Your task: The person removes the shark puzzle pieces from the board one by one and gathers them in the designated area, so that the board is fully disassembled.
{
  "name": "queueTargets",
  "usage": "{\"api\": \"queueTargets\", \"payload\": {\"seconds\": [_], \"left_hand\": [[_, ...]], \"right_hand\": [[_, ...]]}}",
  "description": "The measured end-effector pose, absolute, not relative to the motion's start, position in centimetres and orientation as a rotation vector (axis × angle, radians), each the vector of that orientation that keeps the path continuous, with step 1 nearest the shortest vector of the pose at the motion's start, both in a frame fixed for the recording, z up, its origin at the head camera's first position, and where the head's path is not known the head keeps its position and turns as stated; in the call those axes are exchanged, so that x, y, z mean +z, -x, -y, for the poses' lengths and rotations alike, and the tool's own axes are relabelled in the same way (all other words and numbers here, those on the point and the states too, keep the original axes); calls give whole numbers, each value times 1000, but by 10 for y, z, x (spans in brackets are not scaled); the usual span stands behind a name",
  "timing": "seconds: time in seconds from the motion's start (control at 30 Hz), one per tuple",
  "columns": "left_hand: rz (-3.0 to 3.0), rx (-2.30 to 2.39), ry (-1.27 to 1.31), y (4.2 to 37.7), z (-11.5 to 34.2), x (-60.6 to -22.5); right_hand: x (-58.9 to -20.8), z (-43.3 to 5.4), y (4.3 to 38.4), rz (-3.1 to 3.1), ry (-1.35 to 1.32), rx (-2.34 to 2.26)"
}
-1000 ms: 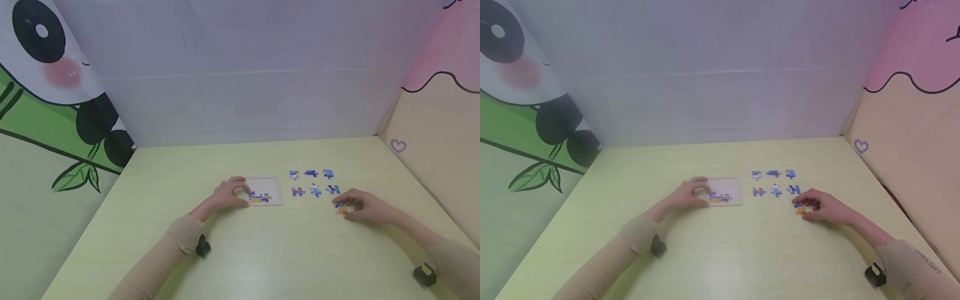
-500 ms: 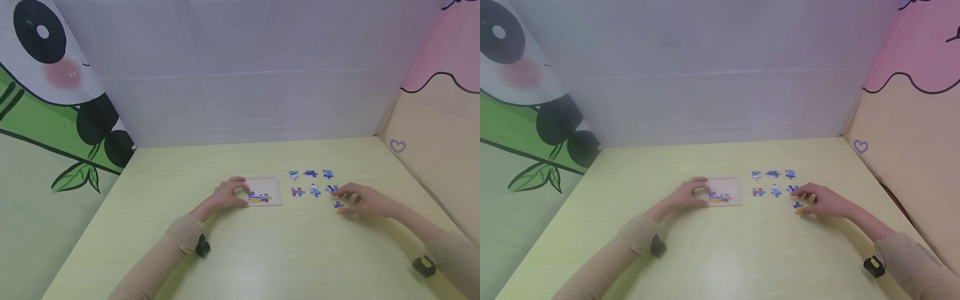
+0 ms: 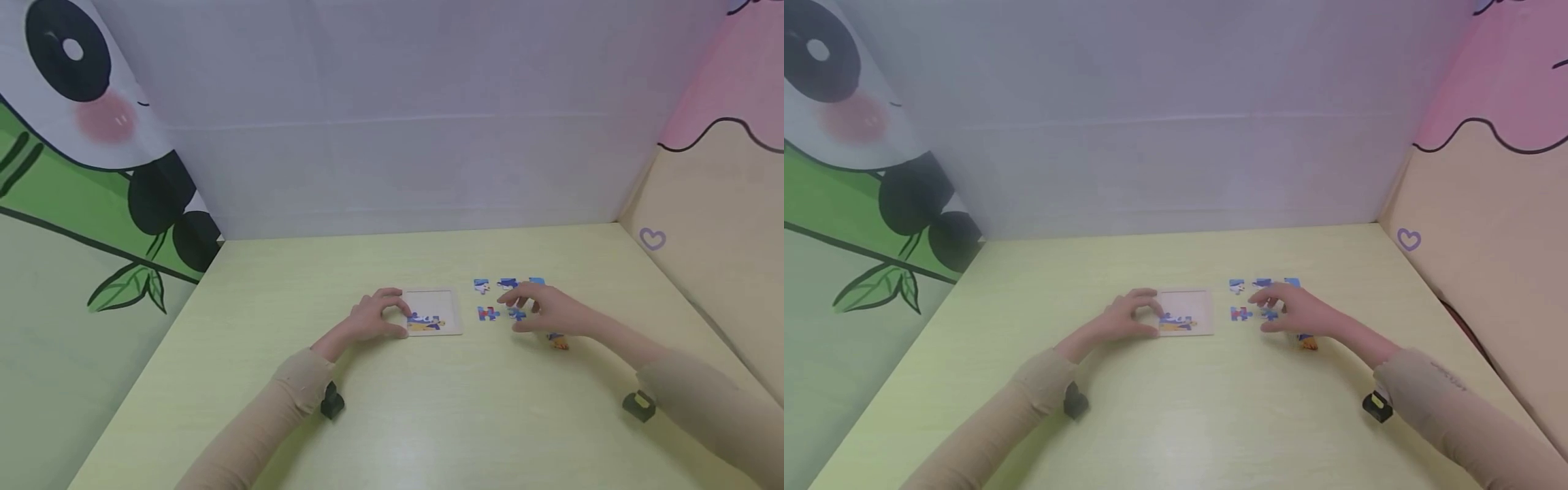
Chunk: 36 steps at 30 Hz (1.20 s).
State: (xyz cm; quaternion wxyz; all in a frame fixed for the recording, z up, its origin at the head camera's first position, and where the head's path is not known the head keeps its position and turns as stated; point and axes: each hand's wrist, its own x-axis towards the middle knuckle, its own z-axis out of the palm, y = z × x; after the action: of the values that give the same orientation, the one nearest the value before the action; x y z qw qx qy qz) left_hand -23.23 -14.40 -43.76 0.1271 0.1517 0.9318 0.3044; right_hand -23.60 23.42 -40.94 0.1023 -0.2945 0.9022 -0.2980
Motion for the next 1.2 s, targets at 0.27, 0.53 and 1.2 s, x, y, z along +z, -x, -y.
{"api": "queueTargets", "payload": {"seconds": [0.27, 0.53, 1.2], "left_hand": [[-2708, 891, -457, 233, 143, -438], [-2715, 879, -462, 234, 141, -438], [-2727, 872, -464, 237, 142, -443]], "right_hand": [[-412, -195, 247, -2623, 978, -920], [-422, -159, 258, -2610, 1016, -891], [-439, -111, 258, -2583, 1026, -801]]}}
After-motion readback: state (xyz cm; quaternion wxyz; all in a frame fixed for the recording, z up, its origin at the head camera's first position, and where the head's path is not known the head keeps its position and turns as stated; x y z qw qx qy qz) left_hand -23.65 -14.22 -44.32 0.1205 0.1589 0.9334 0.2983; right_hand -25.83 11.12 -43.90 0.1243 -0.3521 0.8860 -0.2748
